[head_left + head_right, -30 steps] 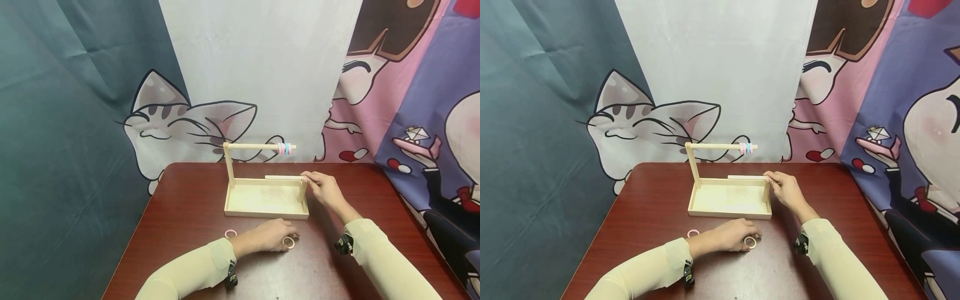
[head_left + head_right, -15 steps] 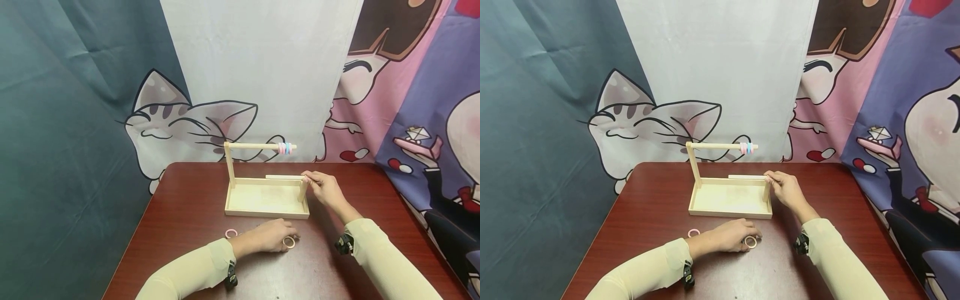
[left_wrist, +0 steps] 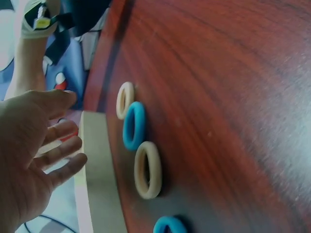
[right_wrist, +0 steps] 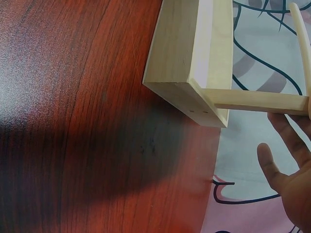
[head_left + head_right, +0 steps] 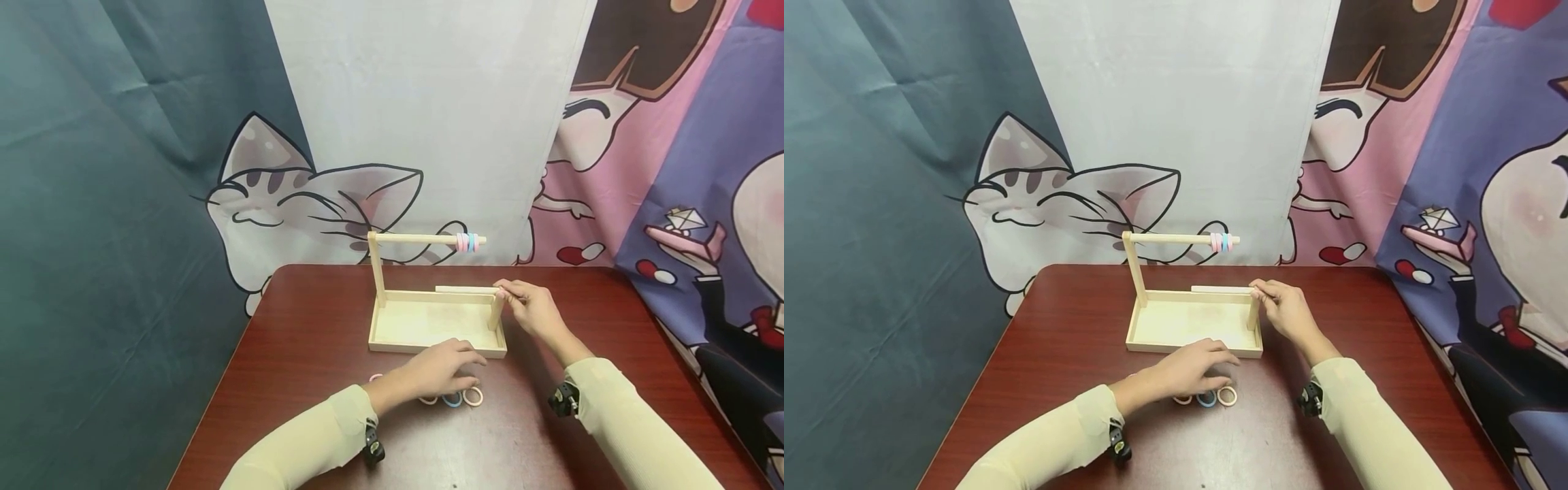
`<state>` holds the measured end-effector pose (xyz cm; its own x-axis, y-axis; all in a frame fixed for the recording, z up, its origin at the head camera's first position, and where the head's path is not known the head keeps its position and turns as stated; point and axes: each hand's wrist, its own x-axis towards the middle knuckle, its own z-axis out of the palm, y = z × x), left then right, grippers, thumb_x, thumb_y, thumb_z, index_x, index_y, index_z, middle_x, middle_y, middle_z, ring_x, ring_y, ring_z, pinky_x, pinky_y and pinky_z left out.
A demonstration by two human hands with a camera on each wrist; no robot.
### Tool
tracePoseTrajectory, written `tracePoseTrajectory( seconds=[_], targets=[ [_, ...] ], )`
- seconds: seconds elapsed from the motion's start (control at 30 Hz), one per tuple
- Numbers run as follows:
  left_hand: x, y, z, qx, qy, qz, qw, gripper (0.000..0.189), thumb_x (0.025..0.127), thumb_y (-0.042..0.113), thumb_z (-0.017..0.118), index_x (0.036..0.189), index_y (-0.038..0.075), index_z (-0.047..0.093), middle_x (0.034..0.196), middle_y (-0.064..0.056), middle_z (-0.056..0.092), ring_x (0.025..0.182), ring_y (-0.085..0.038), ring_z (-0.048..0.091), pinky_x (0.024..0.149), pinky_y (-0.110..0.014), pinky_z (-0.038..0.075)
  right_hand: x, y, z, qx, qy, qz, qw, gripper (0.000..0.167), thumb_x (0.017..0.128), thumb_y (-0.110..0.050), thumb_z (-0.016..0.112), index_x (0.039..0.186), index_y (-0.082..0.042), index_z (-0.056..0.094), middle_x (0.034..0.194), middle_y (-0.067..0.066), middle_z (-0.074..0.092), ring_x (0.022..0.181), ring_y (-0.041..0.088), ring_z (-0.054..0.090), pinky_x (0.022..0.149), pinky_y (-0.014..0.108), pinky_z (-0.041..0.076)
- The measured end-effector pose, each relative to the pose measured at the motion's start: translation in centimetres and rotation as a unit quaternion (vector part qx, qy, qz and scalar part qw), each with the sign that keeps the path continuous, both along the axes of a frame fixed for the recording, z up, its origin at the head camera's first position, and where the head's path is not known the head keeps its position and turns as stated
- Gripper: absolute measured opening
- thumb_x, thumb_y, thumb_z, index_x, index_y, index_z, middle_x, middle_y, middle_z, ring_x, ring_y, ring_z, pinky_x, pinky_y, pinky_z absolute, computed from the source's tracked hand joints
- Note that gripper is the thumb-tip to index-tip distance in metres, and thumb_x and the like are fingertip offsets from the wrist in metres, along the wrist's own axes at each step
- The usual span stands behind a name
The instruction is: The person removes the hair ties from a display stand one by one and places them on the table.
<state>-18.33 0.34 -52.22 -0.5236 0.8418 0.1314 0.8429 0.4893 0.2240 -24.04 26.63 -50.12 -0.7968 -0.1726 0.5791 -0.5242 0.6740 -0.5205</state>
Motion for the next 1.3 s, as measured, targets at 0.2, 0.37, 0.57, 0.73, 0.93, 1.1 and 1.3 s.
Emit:
tracePoseTrajectory(
  seconds=[0.2,0.37,0.57,0.73,0.93,1.1,1.3],
  targets=[
    [-1.3,-1.2,1.3,0.062,-0.01,0.049,0.9969,0.034,0.109,0.037,0.072,0.139,0.022,0.075,0.128,0.005,0.076,0.122,-0.012,0.07,0.108,-0.026,0.055,0.0,0.1,-0.2,0.0,-0.008,-0.003,1.0,0.02,0.097,0.001,0.081,0.116,-0.005,0.085,0.089,0.009,0.079,0.072,0.01,0.058,0.069,0.007,0.044],
    [-2.4,-2.5,2.2,0.113,-0.018,0.097,0.9887,0.032,0.11,0.037,0.069,0.137,0.021,0.075,0.131,0.003,0.075,0.126,-0.015,0.069,0.112,-0.031,0.055,0.0,0.2,-0.4,-0.004,0.002,0.003,1.0,0.019,0.097,0.002,0.08,0.114,-0.005,0.085,0.09,0.009,0.079,0.073,0.007,0.058,0.07,0.006,0.044],
    [-3.5,-4.4,3.2,0.183,-0.025,0.153,0.9707,0.032,0.111,0.036,0.068,0.135,0.018,0.076,0.133,-0.001,0.076,0.121,-0.02,0.073,0.106,-0.038,0.06,-0.1,0.1,-0.5,-0.013,0.008,0.006,0.9999,0.02,0.096,0.004,0.081,0.114,-0.004,0.085,0.094,0.01,0.081,0.076,0.005,0.06,0.073,0.003,0.045],
    [-4.5,-6.0,3.7,0.251,-0.035,0.203,0.9459,0.03,0.11,0.029,0.069,0.135,0.013,0.077,0.13,-0.008,0.076,0.116,-0.028,0.075,0.099,-0.042,0.062,0.0,0.1,-0.4,-0.011,0.004,0.002,0.9999,0.02,0.097,0.003,0.081,0.115,-0.004,0.085,0.093,0.01,0.081,0.075,0.007,0.06,0.072,0.004,0.045],
    [-5.6,-8.1,4.3,0.314,-0.023,0.261,0.9126,0.028,0.11,0.027,0.071,0.133,0.014,0.078,0.127,-0.004,0.077,0.114,-0.026,0.076,0.101,-0.044,0.062,0.1,0.0,-0.3,-0.011,0.001,0.005,0.9999,0.02,0.097,0.003,0.08,0.116,-0.002,0.084,0.092,0.01,0.081,0.075,0.008,0.06,0.073,0.002,0.045],
    [-6.7,-9.8,5.1,0.364,-0.013,0.306,0.8795,0.025,0.11,0.028,0.07,0.13,0.014,0.078,0.123,-0.004,0.076,0.108,-0.026,0.076,0.096,-0.045,0.063,0.1,-0.1,-0.3,-0.011,0.003,0.005,0.9999,0.02,0.096,0.004,0.081,0.116,0.0,0.084,0.093,0.011,0.081,0.075,0.008,0.061,0.075,0.0,0.045],
    [-8.1,-11.9,5.8,0.417,-0.023,0.355,0.8367,0.024,0.113,0.031,0.066,0.125,0.012,0.075,0.124,-0.006,0.07,0.11,-0.024,0.074,0.098,-0.039,0.063,0.1,-0.1,-0.2,-0.008,0.005,0.001,1.0,0.02,0.096,0.004,0.081,0.116,0.0,0.084,0.091,0.01,0.08,0.074,0.01,0.06,0.072,0.003,0.044]
  ],
)
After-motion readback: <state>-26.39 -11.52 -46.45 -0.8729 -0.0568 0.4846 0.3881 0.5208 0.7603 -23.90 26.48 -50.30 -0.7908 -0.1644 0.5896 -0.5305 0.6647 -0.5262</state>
